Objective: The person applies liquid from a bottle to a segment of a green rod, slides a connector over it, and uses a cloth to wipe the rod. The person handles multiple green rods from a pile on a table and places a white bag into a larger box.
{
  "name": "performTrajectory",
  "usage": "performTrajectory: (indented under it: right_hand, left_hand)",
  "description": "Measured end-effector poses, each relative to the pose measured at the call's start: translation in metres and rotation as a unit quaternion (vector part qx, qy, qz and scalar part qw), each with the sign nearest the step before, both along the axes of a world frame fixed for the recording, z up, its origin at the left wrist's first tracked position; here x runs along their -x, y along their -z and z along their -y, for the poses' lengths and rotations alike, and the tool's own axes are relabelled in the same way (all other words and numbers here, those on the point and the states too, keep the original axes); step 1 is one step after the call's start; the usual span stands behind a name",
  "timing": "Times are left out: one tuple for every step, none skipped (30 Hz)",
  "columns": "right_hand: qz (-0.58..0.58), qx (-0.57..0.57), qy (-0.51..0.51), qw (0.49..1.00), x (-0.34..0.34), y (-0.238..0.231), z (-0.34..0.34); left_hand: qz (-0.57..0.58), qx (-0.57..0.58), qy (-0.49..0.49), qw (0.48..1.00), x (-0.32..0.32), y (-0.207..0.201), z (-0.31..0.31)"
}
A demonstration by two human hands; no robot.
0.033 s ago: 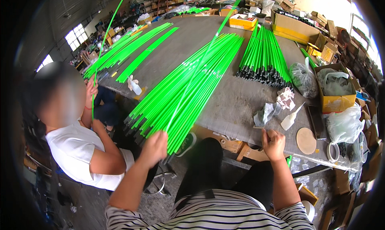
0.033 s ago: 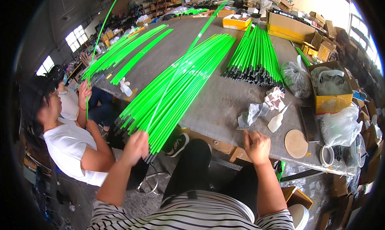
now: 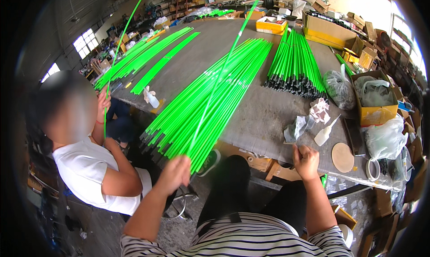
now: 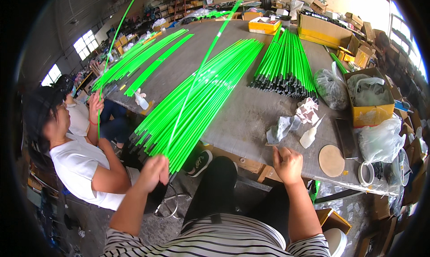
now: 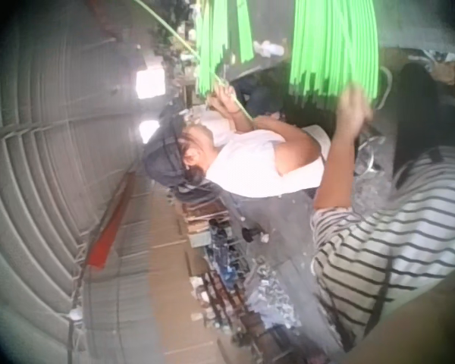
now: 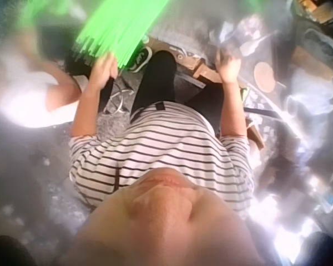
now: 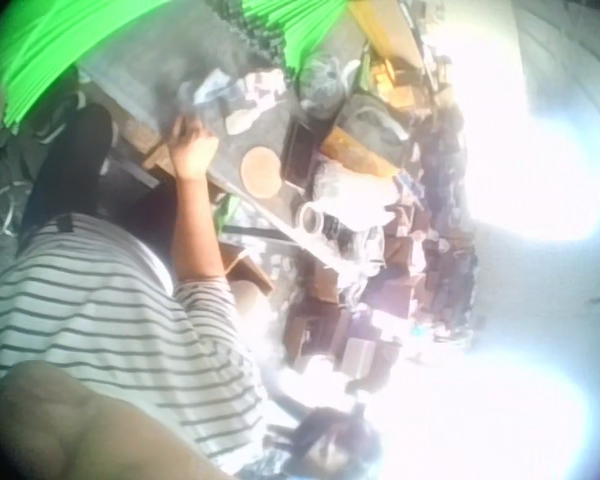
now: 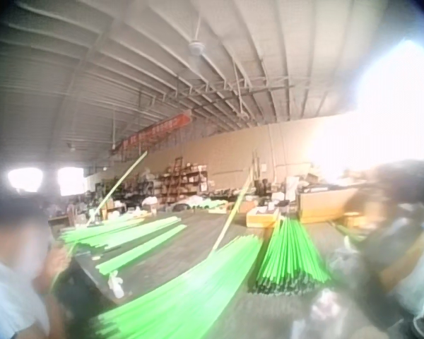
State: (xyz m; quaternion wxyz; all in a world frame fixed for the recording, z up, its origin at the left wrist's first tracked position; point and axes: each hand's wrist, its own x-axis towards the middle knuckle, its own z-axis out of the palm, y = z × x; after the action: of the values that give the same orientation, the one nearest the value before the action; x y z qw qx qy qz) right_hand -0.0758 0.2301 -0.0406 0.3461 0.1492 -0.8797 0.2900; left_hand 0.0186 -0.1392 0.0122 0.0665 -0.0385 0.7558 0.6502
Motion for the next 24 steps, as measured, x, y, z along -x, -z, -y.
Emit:
performTrajectory:
  right_hand:
    - [-0.002, 0.0, -0.006, 1.0, -0.001, -0.001, 0.001]
    - [0.003, 0.007, -0.01, 1.0, 0.0, 0.0, 0.002]
    - [0.007, 0.015, -0.014, 1.0, 0.001, 0.0, 0.004]
    - [0.013, 0.015, -0.018, 1.0, 0.001, -0.001, 0.003]
    - [0.046, 0.036, -0.009, 0.998, -0.001, -0.004, 0.004]
    - [0.062, 0.058, -0.008, 0.996, -0.001, -0.009, 0.005]
    - [0.055, 0.074, -0.019, 0.996, -0.004, -0.012, 0.01]
    - [0.047, 0.089, -0.028, 0.994, -0.009, -0.018, 0.015]
    - [0.057, 0.105, -0.048, 0.992, -0.015, -0.023, 0.022]
    - [0.069, 0.121, -0.069, 0.988, -0.022, -0.027, 0.031]
    - [0.079, 0.135, -0.082, 0.984, -0.028, -0.032, 0.036]
    - [0.069, 0.122, -0.096, 0.985, -0.033, -0.035, 0.039]
    - [0.086, 0.142, -0.113, 0.98, -0.038, -0.037, 0.041]
    - [0.103, 0.162, -0.128, 0.973, -0.042, -0.038, 0.043]
    - [0.133, 0.196, -0.143, 0.961, -0.042, -0.037, 0.044]
    - [0.148, 0.211, -0.165, 0.952, -0.046, -0.044, 0.049]
    - [0.158, 0.246, -0.184, 0.938, -0.049, -0.049, 0.054]
    - [0.169, 0.281, -0.203, 0.923, -0.051, -0.052, 0.058]
    - [0.204, 0.294, -0.224, 0.907, -0.053, -0.052, 0.058]
    - [0.23, 0.326, -0.251, 0.882, -0.053, -0.054, 0.058]
    - [0.256, 0.357, -0.279, 0.854, -0.053, -0.056, 0.059]
    - [0.28, 0.389, -0.304, 0.823, -0.052, -0.057, 0.06]
    - [0.336, 0.45, -0.305, 0.769, -0.048, -0.054, 0.066]
    - [0.335, 0.482, -0.313, 0.746, -0.05, -0.058, 0.07]
  left_hand:
    - [-0.006, -0.013, 0.035, 0.999, -0.014, -0.006, -0.006]
    - [-0.009, -0.03, 0.066, 0.997, -0.025, -0.009, -0.012]
    - [-0.032, -0.045, 0.081, 0.995, -0.03, -0.01, -0.011]
    - [-0.043, -0.051, 0.082, 0.994, -0.032, -0.016, -0.013]
    - [-0.052, -0.058, 0.08, 0.994, -0.03, -0.031, -0.018]
    - [-0.057, -0.063, 0.075, 0.994, -0.024, -0.048, -0.023]
    - [-0.054, -0.093, 0.059, 0.992, -0.024, -0.058, -0.032]
    - [-0.038, -0.096, 0.073, 0.992, -0.024, -0.061, -0.036]
    - [-0.022, -0.097, 0.085, 0.991, -0.024, -0.064, -0.041]
    - [0.001, -0.117, 0.099, 0.988, -0.028, -0.064, -0.049]
    - [0.024, -0.138, 0.119, 0.983, -0.029, -0.063, -0.058]
    - [0.047, -0.158, 0.137, 0.977, -0.03, -0.062, -0.066]
    - [0.084, -0.182, 0.152, 0.968, -0.03, -0.058, -0.072]
    - [0.121, -0.204, 0.168, 0.957, -0.03, -0.054, -0.076]
    - [0.138, -0.223, 0.189, 0.946, -0.03, -0.048, -0.078]
    - [0.147, -0.237, 0.198, 0.94, -0.031, -0.036, -0.08]
    - [0.16, -0.253, 0.209, 0.931, -0.03, -0.029, -0.082]
    - [0.173, -0.268, 0.219, 0.922, -0.03, -0.024, -0.085]
    - [0.188, -0.279, 0.218, 0.916, -0.031, -0.022, -0.088]
    - [0.202, -0.289, 0.217, 0.91, -0.032, -0.019, -0.092]
    - [0.217, -0.3, 0.215, 0.904, -0.033, -0.017, -0.096]
    - [0.227, -0.315, 0.217, 0.896, -0.034, -0.015, -0.1]
    - [0.236, -0.331, 0.219, 0.887, -0.035, -0.012, -0.103]
    - [0.246, -0.346, 0.219, 0.878, -0.035, -0.01, -0.106]
